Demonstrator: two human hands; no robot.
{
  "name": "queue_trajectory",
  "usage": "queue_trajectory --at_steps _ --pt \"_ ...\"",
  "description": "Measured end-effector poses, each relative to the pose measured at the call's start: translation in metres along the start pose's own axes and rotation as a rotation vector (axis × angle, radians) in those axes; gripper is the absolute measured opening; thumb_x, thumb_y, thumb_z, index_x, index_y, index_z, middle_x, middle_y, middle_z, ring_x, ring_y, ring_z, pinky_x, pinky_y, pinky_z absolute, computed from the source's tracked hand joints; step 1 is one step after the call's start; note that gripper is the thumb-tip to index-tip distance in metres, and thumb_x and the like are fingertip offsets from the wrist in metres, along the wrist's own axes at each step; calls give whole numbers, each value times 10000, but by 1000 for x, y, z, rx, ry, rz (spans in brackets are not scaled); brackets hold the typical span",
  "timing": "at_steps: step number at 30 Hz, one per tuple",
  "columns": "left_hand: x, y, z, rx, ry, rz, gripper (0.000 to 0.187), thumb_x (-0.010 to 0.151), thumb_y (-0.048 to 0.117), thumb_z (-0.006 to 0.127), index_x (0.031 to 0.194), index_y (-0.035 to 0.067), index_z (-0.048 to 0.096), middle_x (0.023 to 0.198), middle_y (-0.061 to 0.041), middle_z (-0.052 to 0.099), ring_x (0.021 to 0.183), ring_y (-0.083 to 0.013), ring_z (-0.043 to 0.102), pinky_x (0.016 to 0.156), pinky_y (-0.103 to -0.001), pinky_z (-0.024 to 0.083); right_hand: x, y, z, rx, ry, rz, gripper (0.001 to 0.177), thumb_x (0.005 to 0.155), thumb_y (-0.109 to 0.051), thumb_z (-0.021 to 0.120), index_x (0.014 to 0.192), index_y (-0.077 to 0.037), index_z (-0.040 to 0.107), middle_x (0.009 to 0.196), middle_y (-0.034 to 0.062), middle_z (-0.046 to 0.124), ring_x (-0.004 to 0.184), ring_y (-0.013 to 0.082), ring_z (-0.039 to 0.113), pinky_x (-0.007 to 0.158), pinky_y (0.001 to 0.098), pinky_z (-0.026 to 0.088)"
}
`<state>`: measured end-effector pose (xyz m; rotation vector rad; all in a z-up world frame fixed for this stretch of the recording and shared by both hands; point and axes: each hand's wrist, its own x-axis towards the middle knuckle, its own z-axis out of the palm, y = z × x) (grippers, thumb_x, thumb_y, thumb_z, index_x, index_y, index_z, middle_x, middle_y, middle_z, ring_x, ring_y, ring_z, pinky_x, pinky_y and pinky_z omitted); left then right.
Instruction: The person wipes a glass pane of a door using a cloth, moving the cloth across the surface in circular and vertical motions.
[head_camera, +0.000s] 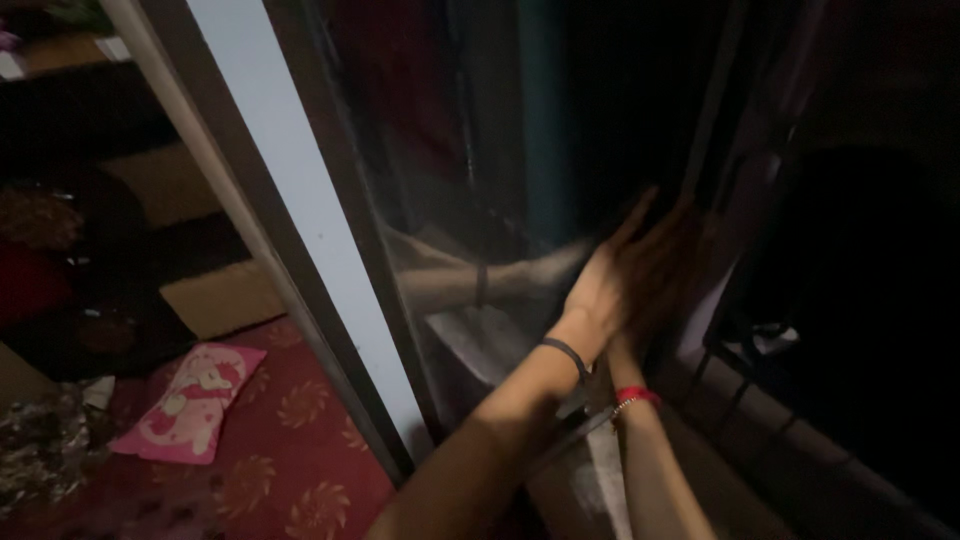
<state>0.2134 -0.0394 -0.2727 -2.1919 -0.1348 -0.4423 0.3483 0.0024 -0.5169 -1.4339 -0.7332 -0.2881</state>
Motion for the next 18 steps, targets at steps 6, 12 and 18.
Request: queue_trajectory --at_steps 6,12,18 --pt "-1 11 4 10 -92 19 672 1052 429 461 1643 181 260 1716 -25 204 1592 -239 67 1260 -598 -28 -20 11 3 10 -12 29 474 1122 -108 483 1580 -2 418 1620 187 435 1498 301 400 1251 407 319" --pt "-17 31 24 191 -199 109 749 981 488 460 1624 210 193 1714 -1 119 1569 -209 18 1214 -597 -45 -30 27 2 3 9 61 470 1122 -104 487 1577 -1 425 1615 186 442 1492 298 408 1248 404 325" --pt "-16 48 40 55 -177 94 717 951 404 493 1601 274 220 1680 42 167 1554 -174 75 1248 -544 -42 2 28 3 36 72 48 466 1122 -101 491 1573 -1 432 1610 184 449 1487 294 415 1244 401 331"
